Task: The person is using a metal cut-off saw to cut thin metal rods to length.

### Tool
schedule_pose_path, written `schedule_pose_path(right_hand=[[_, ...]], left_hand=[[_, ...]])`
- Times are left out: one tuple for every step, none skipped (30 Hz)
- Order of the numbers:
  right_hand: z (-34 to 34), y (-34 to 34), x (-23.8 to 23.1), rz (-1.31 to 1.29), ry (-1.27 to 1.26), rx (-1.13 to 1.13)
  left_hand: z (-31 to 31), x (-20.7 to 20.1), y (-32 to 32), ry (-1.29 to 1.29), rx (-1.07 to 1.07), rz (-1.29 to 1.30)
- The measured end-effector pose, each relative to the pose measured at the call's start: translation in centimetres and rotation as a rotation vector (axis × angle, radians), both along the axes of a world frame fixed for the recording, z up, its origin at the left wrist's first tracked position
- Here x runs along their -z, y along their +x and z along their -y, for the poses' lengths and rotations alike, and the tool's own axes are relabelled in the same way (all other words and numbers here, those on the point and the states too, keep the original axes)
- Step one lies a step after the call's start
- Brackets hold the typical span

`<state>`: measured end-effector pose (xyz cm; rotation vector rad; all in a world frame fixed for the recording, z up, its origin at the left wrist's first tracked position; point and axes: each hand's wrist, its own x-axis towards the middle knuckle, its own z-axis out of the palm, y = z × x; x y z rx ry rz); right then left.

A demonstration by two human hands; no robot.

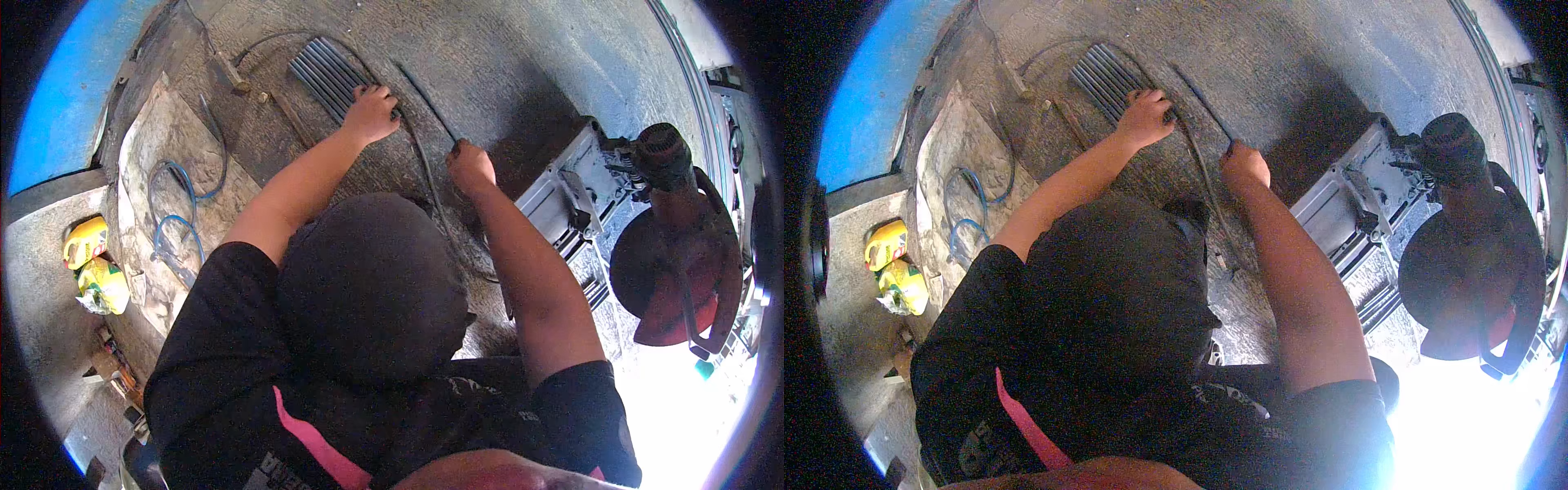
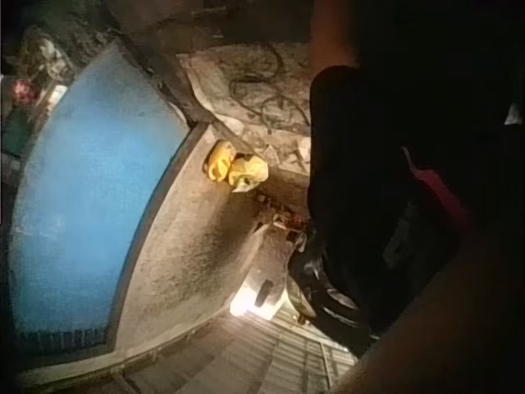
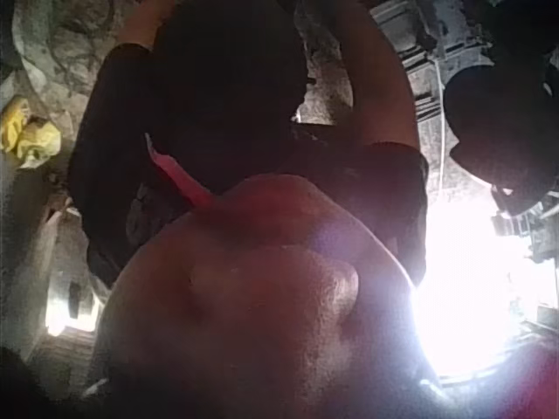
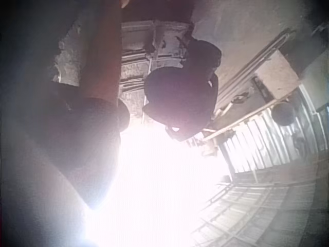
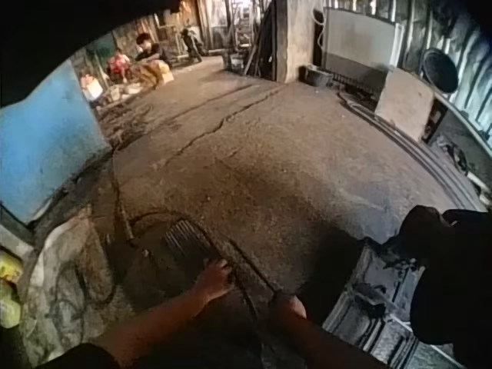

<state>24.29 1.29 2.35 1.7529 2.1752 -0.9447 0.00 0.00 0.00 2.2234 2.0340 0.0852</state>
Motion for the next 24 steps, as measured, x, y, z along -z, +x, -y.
schedule_pose_path(right_hand=[[0.1,0.0,-0.2,-0.002,0.004,0.015],[0.2,0.0,-0.4,-0.004,0.008,0.03],[0.5,-0.4,-0.5,-0.015,0.0,0.032],[0.5,-0.5,-0.5,-0.016,-0.009,0.033],[0.5,-0.6,-0.5,-0.022,-0.007,0.027],[0.5,-0.5,-0.3,-0.011,-0.017,0.033],[0.6,-0.4,-0.2,-0.002,0.002,0.026],[0.5,-0.3,0.0,0.012,0.025,0.02],[0.5,-0.2,0.2,0.009,0.025,0.019],[0.5,-0.2,0.3,-0.008,0.019,0.026],[0.4,-0.1,0.4,-0.013,0.007,0.04],[0.4,0.0,0.4,-0.024,0.015,0.034],[0.3,0.1,0.4,-0.019,0.007,0.033],[0.3,0.1,0.3,-0.014,-0.001,0.031],[0.4,0.2,0.3,-0.014,-0.001,0.031],[0.4,0.2,0.3,-0.018,-0.003,0.032],[0.3,0.3,0.3,-0.031,0.006,0.031],[0.3,0.3,0.3,-0.022,-0.004,0.033],[0.4,0.2,0.4,-0.022,0.015,0.023],[0.4,0.2,0.4,-0.005,0.019,0.027],[0.4,0.2,0.3,-0.023,0.032,0.015],[0.4,0.3,0.3,-0.016,0.012,0.027],[0.4,0.3,0.3,-0.009,-0.009,0.038],[0.4,0.4,0.2,-0.007,-0.01,0.037]], left_hand=[[0.1,0.1,-0.1,0.033,0.017,0.024],[0.1,0.1,-0.2,0.066,0.034,0.048],[0.2,-0.1,-0.7,0.057,0.036,0.036],[0.0,-0.1,-1.1,0.021,0.033,0.023],[-0.2,-0.1,-1.4,-0.014,0.029,0.013],[-0.6,0.0,-1.6,-0.014,0.028,0.014],[-0.9,0.0,-2.0,0.01,0.061,0.004],[-1.3,0.0,-2.3,0.037,0.095,-0.006],[-1.5,0.0,-2.7,0.037,0.094,-0.004],[-1.8,-0.1,-3.2,0.013,0.185,-0.052],[-2.2,-0.2,-3.5,-0.014,0.275,-0.109],[-2.5,-0.3,-3.6,-0.01,0.276,-0.1],[-2.9,-0.5,-3.7,-0.022,0.303,-0.109],[-3.0,-0.6,-3.8,-0.051,0.321,-0.124],[-3.2,-0.8,-3.8,-0.034,0.329,-0.119],[-3.5,-1.1,-4.0,-0.081,0.362,-0.139],[-3.7,-1.3,-4.1,-0.121,0.396,-0.166],[-3.7,-1.4,-4.0,-0.126,0.393,-0.159],[-3.8,-1.5,-3.9,-0.143,0.377,-0.153],[-3.9,-1.6,-3.9,-0.161,0.362,-0.148],[-4.0,-1.6,-3.9,-0.161,0.363,-0.148],[-4.0,-1.5,-4.0,-0.125,0.377,-0.159],[-3.9,-1.5,-4.0,-0.089,0.389,-0.169],[-3.9,-1.4,-4.1,-0.089,0.389,-0.167]])
